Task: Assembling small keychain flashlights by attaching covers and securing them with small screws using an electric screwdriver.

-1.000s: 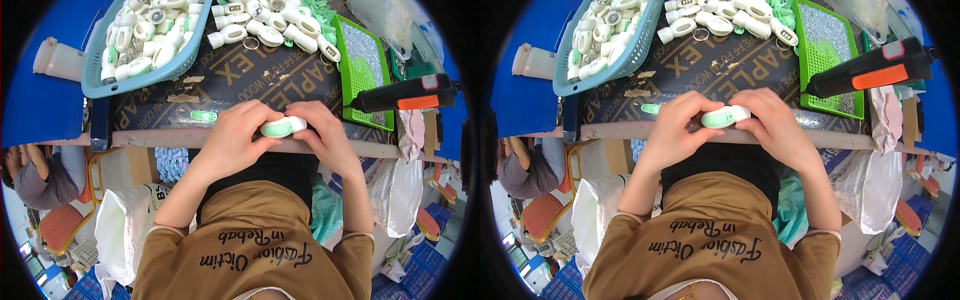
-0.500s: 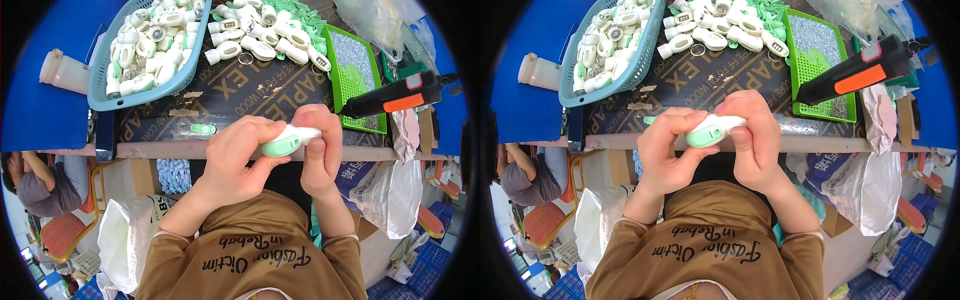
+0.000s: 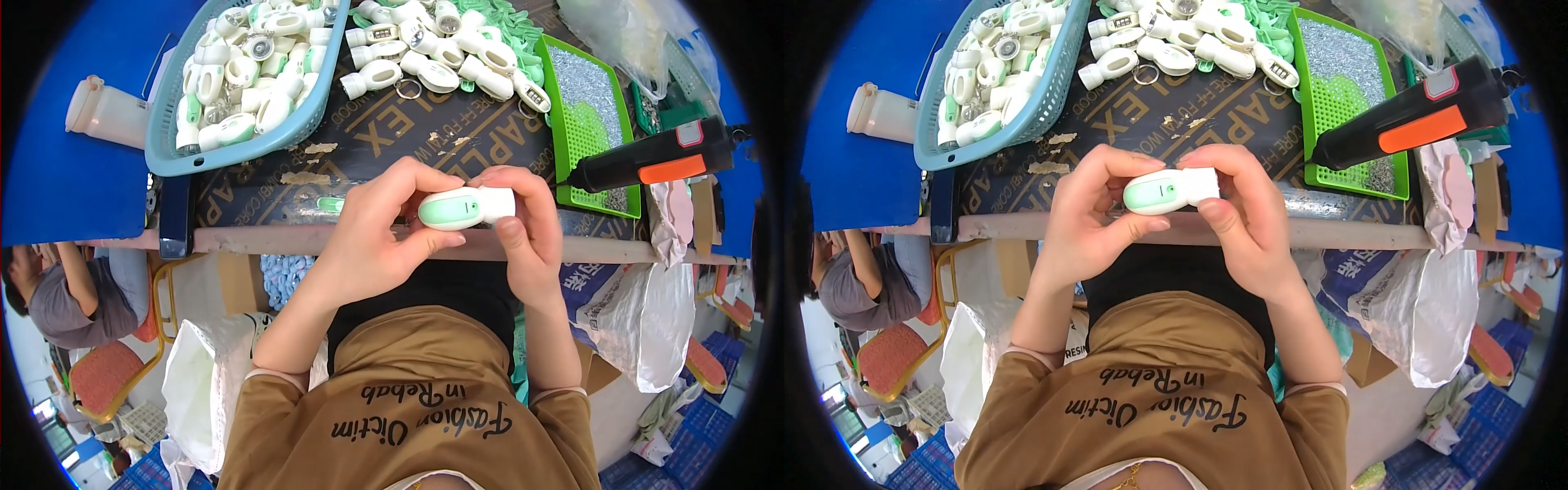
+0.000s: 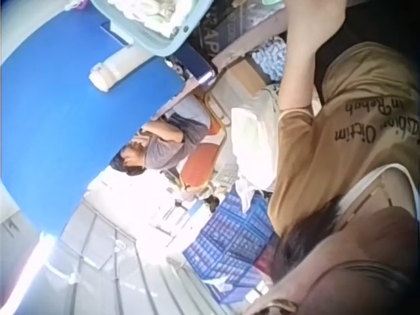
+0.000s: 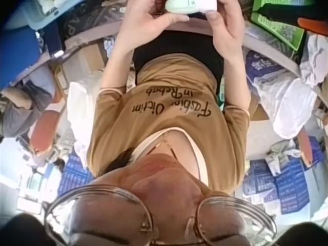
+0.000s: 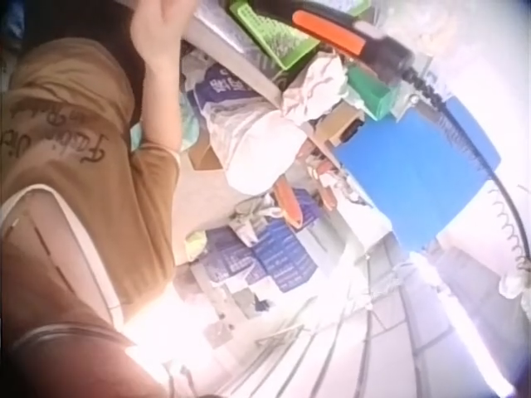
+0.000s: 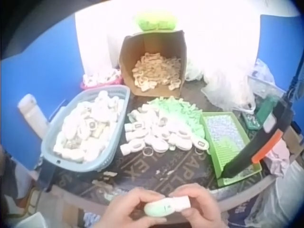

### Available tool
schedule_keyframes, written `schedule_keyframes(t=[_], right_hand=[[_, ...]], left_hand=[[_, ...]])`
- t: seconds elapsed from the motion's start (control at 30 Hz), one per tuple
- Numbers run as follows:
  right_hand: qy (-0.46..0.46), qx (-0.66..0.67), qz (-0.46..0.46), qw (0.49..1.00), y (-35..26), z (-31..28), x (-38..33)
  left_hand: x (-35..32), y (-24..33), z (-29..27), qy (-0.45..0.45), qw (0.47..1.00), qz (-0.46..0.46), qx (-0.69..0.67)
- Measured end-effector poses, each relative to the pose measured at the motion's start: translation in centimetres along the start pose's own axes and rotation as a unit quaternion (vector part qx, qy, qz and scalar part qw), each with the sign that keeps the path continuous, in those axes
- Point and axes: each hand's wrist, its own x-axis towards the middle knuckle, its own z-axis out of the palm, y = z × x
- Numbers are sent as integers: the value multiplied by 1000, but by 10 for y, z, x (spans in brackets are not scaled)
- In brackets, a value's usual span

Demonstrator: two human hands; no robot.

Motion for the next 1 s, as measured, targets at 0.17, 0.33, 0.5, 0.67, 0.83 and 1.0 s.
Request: schedule_keyframes(t=[0.17,0.33,0.5,0.67,0.83,1.0], right_hand=[[17,-94,46,994,4,-4,-2],[-20,-403,-30,914,-6,-16,-3],[357,-367,-258,819,-20,-63,-25],[253,-201,-107,940,-42,-93,20],[70,-63,-12,995,-49,-105,20],[158,-97,-63,981,-60,-108,9]], left_hand=[[1,2,2,3,996,6,90],[2,-16,4,-32,977,65,199],[-2,-17,10,-58,970,49,229],[-9,-29,10,-44,941,165,291],[-10,-32,11,-42,937,195,288],[-9,-22,8,-90,931,163,314]])
